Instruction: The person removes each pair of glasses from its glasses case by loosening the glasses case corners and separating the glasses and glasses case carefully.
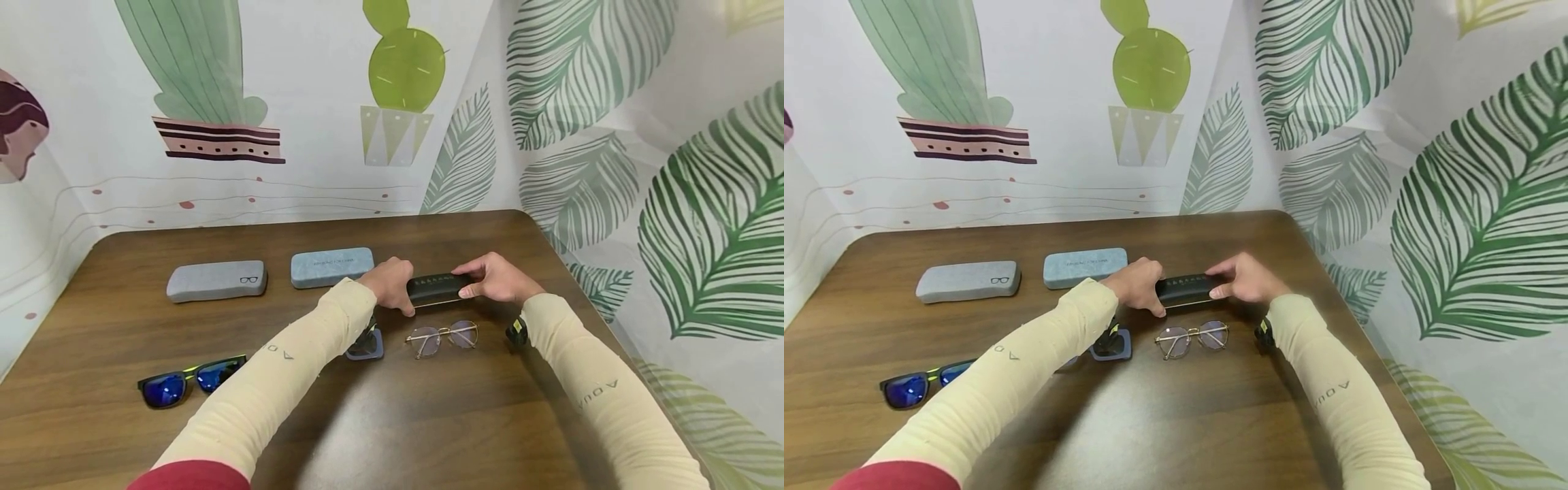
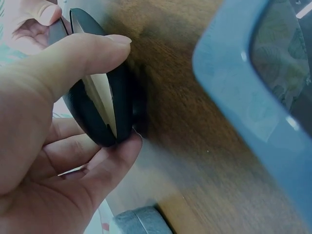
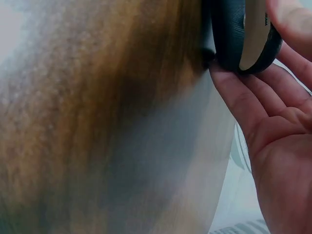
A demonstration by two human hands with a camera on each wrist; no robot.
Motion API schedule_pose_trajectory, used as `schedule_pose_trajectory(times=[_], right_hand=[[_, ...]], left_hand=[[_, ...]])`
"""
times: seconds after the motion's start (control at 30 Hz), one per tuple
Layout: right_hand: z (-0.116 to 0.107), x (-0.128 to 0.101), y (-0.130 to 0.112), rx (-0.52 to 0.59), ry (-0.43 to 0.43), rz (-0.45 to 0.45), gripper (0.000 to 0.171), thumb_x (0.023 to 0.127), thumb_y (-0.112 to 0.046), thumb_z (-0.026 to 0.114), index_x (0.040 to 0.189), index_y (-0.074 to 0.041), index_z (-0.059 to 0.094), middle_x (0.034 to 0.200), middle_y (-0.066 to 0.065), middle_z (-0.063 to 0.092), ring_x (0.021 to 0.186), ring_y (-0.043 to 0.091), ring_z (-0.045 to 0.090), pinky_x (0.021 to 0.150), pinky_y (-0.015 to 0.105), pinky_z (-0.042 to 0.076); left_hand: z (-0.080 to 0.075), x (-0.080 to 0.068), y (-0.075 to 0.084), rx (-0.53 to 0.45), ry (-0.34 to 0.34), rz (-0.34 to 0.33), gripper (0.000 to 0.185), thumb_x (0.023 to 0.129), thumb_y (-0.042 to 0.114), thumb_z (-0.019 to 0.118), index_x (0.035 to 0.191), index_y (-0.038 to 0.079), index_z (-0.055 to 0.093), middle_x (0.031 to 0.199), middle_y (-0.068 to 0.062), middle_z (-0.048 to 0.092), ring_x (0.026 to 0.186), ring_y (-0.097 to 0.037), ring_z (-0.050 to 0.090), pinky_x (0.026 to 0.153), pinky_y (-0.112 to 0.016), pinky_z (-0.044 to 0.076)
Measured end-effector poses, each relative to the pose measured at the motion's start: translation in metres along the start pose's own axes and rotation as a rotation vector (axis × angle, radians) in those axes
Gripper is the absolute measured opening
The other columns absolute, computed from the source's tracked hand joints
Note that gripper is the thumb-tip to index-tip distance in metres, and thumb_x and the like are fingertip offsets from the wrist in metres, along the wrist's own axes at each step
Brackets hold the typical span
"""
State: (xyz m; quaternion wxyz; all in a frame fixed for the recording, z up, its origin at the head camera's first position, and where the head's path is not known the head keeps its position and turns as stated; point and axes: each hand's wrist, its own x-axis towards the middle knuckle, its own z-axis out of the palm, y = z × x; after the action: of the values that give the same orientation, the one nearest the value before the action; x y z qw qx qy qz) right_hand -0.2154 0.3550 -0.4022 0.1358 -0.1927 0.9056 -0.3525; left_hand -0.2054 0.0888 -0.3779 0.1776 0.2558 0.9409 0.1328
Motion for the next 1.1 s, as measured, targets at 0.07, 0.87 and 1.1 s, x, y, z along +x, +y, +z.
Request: schedule_pose_trajectory(times=[0.07,0.87,1.1], right_hand=[[0.001,-0.001,-0.001,-0.003,0.006,0.006,0.046,0.083,-0.012,0.087,0.126,-0.001,0.074,0.117,0.019,0.077,0.095,0.018,0.068,0.083,0.019,0.051],[0.010,-0.006,-0.008,-0.202,0.053,0.025,0.066,0.067,-0.022,0.099,0.125,-0.003,0.074,0.115,0.014,0.079,0.098,0.019,0.072,0.090,0.039,0.056],[0.010,-0.008,-0.016,-0.381,0.043,-0.059,0.067,0.067,-0.027,0.098,0.124,-0.003,0.074,0.093,0.004,0.080,0.079,0.013,0.066,0.083,0.036,0.055]], left_hand=[[0.000,0.000,0.000,0.003,-0.002,-0.001,0.043,0.076,0.029,0.093,0.100,0.005,0.068,0.092,-0.006,0.066,0.078,-0.018,0.058,0.070,-0.028,0.049],[-0.008,-0.003,0.009,0.105,-0.085,0.029,0.051,0.078,0.038,0.093,0.109,0.005,0.069,0.099,-0.005,0.069,0.088,-0.019,0.059,0.083,-0.034,0.053],[-0.004,-0.003,0.008,0.114,-0.019,0.022,0.038,0.078,0.024,0.090,0.105,0.007,0.068,0.098,-0.005,0.067,0.084,-0.020,0.060,0.075,-0.034,0.052]])
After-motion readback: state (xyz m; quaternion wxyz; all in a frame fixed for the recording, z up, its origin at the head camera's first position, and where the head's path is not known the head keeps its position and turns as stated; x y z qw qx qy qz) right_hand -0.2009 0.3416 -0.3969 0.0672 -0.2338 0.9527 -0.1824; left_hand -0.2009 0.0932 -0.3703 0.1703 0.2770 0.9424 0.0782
